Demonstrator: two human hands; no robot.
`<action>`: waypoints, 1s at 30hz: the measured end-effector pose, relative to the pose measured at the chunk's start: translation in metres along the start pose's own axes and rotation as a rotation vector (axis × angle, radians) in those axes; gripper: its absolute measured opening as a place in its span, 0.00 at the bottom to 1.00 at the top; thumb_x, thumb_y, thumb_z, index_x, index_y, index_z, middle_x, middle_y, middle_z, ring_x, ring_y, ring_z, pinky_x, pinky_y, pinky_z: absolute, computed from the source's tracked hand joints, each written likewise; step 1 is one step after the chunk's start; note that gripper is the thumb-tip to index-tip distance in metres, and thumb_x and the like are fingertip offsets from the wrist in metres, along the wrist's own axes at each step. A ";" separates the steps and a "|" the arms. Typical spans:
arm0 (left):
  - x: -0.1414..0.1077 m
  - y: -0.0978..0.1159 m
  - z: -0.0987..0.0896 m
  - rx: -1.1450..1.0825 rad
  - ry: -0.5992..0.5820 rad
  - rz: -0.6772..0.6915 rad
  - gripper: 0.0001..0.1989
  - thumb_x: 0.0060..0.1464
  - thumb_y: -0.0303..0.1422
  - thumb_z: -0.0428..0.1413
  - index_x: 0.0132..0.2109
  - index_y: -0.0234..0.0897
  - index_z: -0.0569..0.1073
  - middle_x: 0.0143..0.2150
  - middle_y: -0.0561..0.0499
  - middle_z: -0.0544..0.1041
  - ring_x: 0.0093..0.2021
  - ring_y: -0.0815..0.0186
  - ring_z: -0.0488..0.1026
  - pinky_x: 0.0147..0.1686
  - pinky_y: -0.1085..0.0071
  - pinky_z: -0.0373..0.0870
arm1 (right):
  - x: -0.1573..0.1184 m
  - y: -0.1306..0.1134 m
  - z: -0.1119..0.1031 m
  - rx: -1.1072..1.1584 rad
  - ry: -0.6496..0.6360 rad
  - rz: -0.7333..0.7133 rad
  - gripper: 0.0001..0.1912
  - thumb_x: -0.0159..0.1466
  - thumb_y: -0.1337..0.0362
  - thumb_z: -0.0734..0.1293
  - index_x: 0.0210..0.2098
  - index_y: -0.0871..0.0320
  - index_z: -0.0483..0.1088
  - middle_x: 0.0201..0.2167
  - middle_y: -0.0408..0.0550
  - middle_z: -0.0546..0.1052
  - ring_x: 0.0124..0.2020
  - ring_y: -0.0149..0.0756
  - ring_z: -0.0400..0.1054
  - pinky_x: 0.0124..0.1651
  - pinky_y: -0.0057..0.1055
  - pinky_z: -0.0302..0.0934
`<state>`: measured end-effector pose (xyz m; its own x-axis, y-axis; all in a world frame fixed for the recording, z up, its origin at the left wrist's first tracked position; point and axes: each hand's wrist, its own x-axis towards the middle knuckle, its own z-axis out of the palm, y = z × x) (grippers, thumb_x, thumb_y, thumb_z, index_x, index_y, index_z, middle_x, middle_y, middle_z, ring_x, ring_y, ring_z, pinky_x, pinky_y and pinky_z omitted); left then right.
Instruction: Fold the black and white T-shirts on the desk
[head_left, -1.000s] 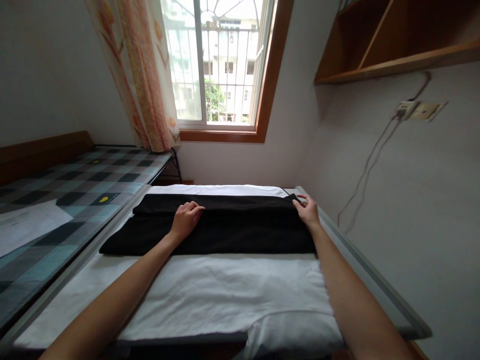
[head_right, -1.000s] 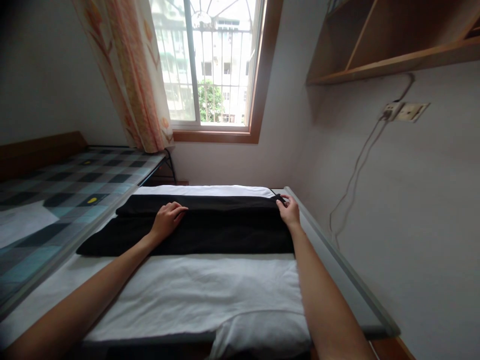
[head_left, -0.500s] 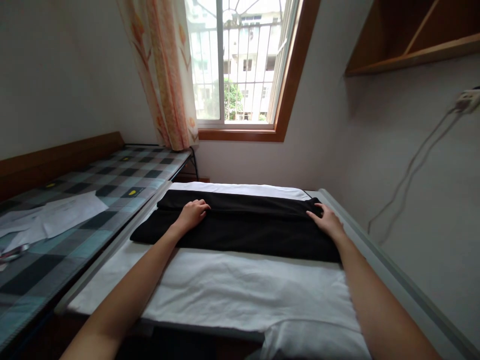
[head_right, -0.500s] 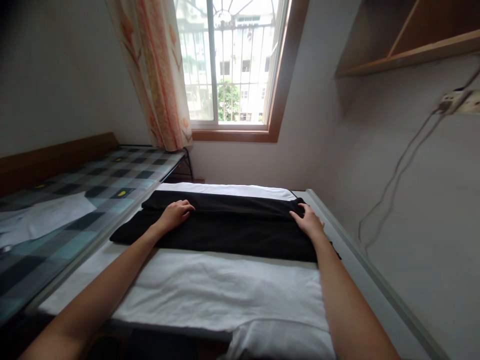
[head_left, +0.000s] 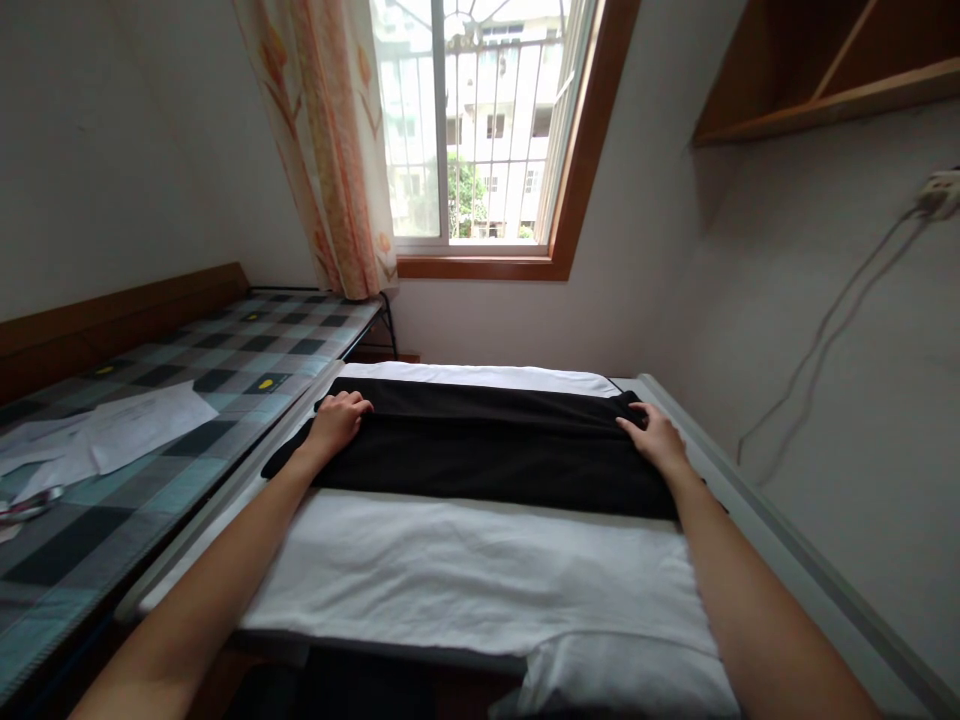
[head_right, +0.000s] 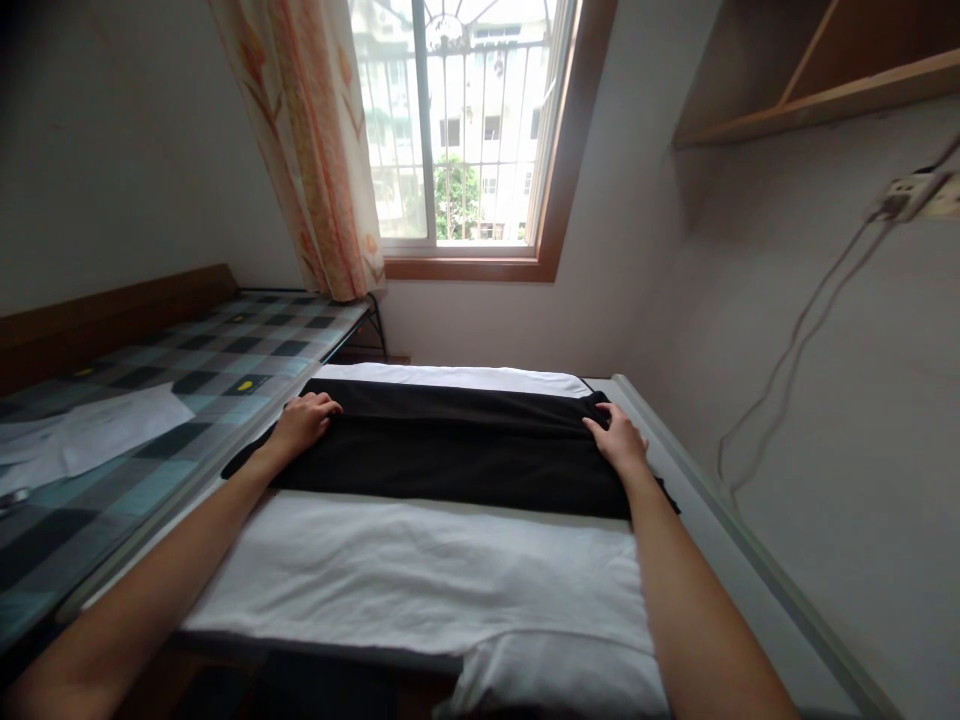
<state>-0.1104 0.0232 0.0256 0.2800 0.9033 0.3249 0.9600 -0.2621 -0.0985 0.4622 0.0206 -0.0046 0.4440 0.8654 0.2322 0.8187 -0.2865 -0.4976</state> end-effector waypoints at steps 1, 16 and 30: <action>-0.002 -0.006 0.001 0.008 0.008 -0.042 0.14 0.53 0.24 0.51 0.42 0.41 0.78 0.43 0.45 0.76 0.47 0.54 0.71 0.46 0.60 0.64 | -0.001 -0.001 0.000 -0.001 -0.008 0.000 0.25 0.58 0.51 0.67 0.53 0.54 0.70 0.43 0.56 0.78 0.47 0.52 0.71 0.47 0.45 0.61; -0.027 -0.029 -0.004 0.062 0.039 -0.283 0.12 0.53 0.26 0.50 0.38 0.42 0.78 0.44 0.46 0.76 0.47 0.54 0.71 0.46 0.60 0.65 | 0.000 0.004 0.004 0.080 0.069 0.003 0.20 0.59 0.54 0.66 0.48 0.55 0.72 0.44 0.57 0.77 0.48 0.50 0.70 0.46 0.42 0.63; -0.039 -0.060 -0.007 -0.257 -0.105 -0.576 0.26 0.51 0.39 0.55 0.55 0.32 0.71 0.42 0.43 0.75 0.41 0.58 0.75 0.43 0.68 0.69 | -0.001 -0.005 -0.017 -0.181 -0.088 0.030 0.30 0.60 0.40 0.61 0.45 0.60 0.75 0.38 0.62 0.79 0.41 0.52 0.74 0.40 0.41 0.64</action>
<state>-0.1788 0.0014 0.0253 -0.2703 0.9487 0.1638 0.9306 0.2139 0.2971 0.4635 0.0139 0.0119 0.4424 0.8856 0.1414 0.8610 -0.3752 -0.3435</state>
